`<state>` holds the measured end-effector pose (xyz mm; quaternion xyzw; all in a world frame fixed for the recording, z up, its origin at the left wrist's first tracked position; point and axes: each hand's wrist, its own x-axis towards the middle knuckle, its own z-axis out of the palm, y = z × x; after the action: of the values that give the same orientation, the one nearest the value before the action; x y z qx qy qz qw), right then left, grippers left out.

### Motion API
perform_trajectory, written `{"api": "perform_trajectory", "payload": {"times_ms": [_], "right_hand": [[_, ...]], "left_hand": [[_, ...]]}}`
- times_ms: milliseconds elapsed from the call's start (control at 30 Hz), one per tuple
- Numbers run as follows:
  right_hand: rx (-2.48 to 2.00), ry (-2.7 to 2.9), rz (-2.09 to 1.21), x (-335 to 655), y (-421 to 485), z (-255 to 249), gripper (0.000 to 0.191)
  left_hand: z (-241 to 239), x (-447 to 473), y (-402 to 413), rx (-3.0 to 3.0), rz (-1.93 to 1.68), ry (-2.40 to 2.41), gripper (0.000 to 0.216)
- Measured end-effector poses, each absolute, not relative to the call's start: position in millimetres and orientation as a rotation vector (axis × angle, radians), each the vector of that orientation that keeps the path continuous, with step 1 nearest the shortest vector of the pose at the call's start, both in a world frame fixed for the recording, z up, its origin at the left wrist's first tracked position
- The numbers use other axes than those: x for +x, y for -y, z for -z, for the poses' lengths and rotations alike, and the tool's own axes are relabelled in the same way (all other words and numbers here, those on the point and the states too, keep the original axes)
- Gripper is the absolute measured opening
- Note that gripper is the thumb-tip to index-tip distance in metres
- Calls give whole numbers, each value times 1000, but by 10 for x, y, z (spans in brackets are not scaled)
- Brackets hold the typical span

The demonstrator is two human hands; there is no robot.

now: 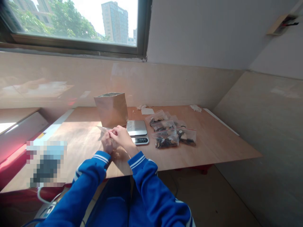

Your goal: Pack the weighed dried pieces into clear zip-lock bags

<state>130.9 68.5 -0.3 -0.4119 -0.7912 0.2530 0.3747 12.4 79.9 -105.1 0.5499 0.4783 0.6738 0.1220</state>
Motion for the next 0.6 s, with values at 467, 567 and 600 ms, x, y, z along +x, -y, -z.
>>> {"api": "perform_trajectory", "payload": {"times_ms": [467, 567, 600], "right_hand": [[-1122, 1949, -734, 1332, -625, -20, 22], [-1135, 1862, -826, 1335, -613, -20, 17], [-1137, 1848, -839, 1334, -613, -19, 16]], "left_hand": [[886, 159, -720, 1676, -1871, -1246, 38], [885, 151, -696, 1748, -1800, -1217, 31], [886, 149, -691, 1767, -1789, -1216, 30]]}}
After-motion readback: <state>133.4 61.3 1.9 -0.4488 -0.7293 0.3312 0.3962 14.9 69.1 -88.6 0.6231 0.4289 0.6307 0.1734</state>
